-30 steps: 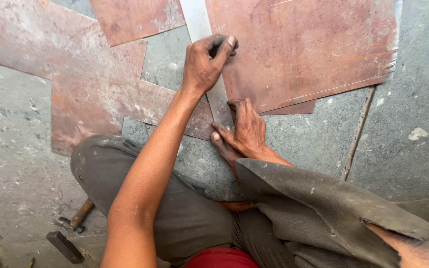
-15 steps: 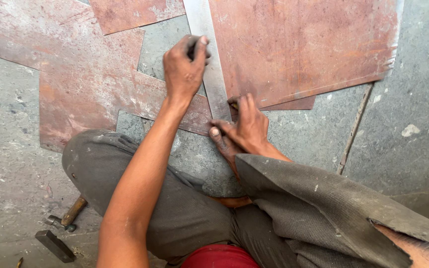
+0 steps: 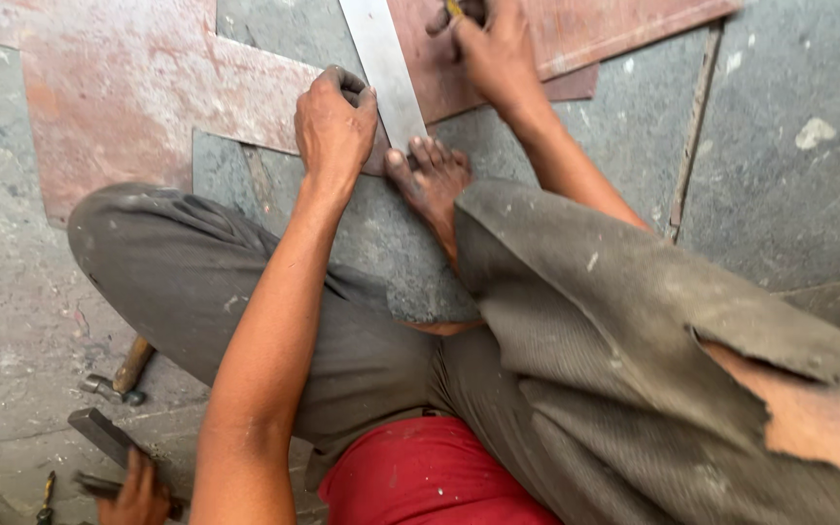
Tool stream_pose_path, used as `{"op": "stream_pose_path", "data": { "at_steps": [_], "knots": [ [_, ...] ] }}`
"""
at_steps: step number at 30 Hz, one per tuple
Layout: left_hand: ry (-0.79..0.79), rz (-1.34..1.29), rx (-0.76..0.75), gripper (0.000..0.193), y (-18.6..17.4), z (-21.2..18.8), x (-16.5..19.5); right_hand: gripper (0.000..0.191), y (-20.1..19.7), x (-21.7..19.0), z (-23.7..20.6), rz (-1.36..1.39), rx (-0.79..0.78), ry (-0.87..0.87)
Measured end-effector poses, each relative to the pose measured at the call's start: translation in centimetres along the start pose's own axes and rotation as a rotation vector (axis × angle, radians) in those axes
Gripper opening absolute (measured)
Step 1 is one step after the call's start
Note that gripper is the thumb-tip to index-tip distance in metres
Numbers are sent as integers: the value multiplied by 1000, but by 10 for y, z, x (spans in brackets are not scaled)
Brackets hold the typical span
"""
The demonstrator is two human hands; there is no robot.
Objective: The person sits on the floor and uses a metal square ruler and a yellow marker to draw straight lines on several rusted metal sheets. The person repeatedly repositions the ruler to create parallel and perpendicular lines on the metal surfaces.
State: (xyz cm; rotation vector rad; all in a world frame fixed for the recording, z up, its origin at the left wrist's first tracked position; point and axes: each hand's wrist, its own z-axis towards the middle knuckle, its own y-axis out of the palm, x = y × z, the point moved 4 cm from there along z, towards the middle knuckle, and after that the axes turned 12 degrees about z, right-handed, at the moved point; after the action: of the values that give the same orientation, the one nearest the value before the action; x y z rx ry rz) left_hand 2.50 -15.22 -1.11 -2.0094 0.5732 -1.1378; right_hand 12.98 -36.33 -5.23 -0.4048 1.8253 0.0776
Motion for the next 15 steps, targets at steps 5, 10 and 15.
{"op": "stream_pose_path", "data": {
  "at_steps": [5,10,15],
  "knots": [
    [-27,-60,-50,20,14,-21,-5,25,23,1,-61,-378,-60,11],
    [-83,-125,-69,23,16,-27,-6,23,33,-15,-96,-369,-75,-138],
    [-153,-103,-76,29,15,-24,-4,29,34,-28,-96,-315,-70,64]
  ]
}}
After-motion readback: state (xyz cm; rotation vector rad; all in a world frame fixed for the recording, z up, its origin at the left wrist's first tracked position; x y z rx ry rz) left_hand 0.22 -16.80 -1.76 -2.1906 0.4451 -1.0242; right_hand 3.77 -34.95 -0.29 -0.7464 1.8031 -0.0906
